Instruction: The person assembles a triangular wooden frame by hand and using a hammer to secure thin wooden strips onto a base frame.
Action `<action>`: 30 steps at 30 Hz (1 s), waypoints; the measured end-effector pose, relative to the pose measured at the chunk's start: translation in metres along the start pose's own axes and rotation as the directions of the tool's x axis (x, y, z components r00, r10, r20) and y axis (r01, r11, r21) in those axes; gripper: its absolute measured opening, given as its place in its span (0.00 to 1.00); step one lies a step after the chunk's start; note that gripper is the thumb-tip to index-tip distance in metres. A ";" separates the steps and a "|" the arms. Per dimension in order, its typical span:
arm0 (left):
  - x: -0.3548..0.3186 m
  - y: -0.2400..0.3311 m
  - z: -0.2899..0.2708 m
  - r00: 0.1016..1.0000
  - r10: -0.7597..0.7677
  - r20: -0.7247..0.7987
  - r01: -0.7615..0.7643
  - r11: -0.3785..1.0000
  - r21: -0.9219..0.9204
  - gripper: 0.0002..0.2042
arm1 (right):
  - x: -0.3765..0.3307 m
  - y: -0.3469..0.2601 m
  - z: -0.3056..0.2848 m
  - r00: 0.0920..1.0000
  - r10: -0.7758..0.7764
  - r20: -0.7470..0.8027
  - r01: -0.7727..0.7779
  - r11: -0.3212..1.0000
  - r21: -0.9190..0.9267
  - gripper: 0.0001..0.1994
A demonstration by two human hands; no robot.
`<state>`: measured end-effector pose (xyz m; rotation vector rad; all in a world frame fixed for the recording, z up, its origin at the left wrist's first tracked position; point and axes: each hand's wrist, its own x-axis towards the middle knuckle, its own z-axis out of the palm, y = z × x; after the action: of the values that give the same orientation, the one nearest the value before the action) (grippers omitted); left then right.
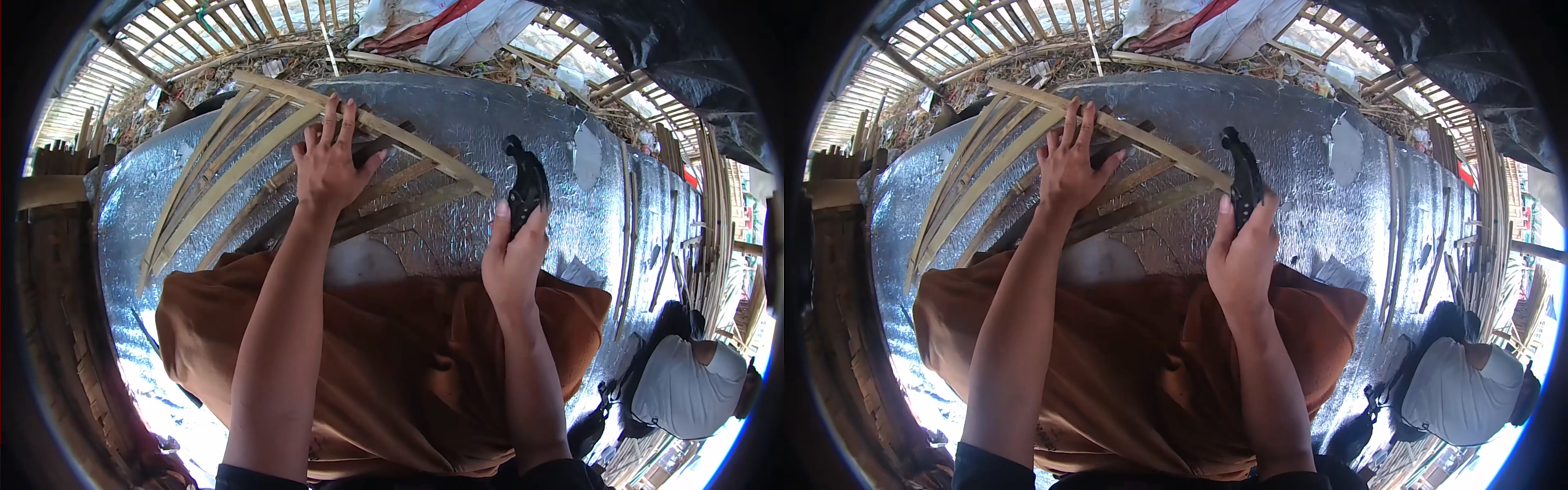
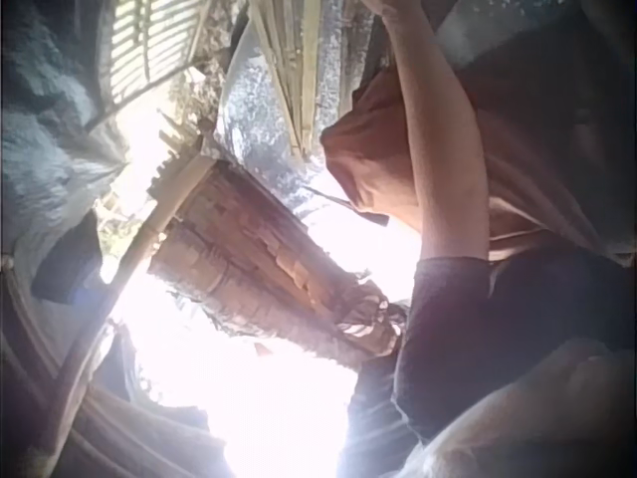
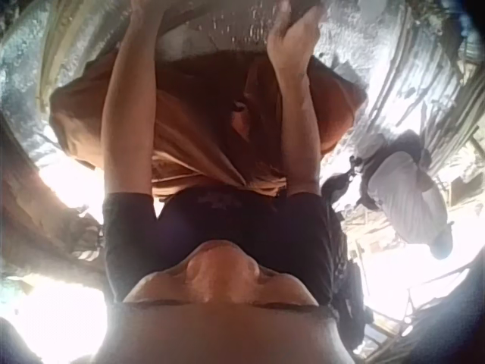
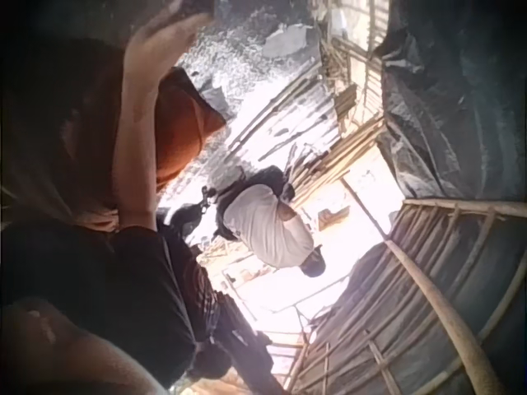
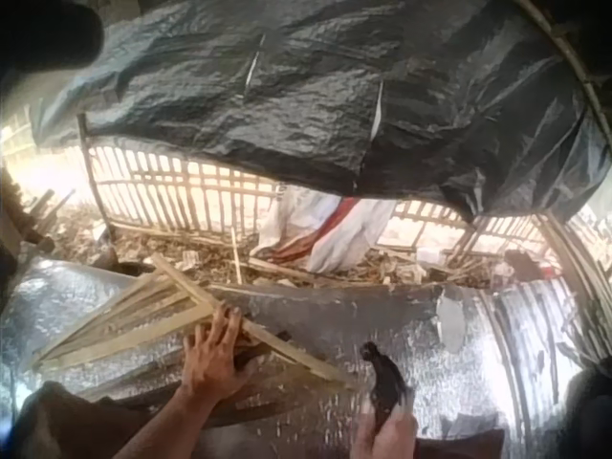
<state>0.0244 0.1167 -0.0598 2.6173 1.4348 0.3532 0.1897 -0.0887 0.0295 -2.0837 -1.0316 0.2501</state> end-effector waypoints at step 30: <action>0.003 -0.004 0.004 1.000 0.017 -0.025 -0.017 1.000 0.001 0.45 | -0.006 0.026 -0.001 0.985 0.157 0.068 -0.131 0.947 -0.293 0.16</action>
<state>0.0240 0.1213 -0.0638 2.6368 1.4215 0.3891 0.2018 -0.1034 0.0106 -2.4362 -1.0186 0.2835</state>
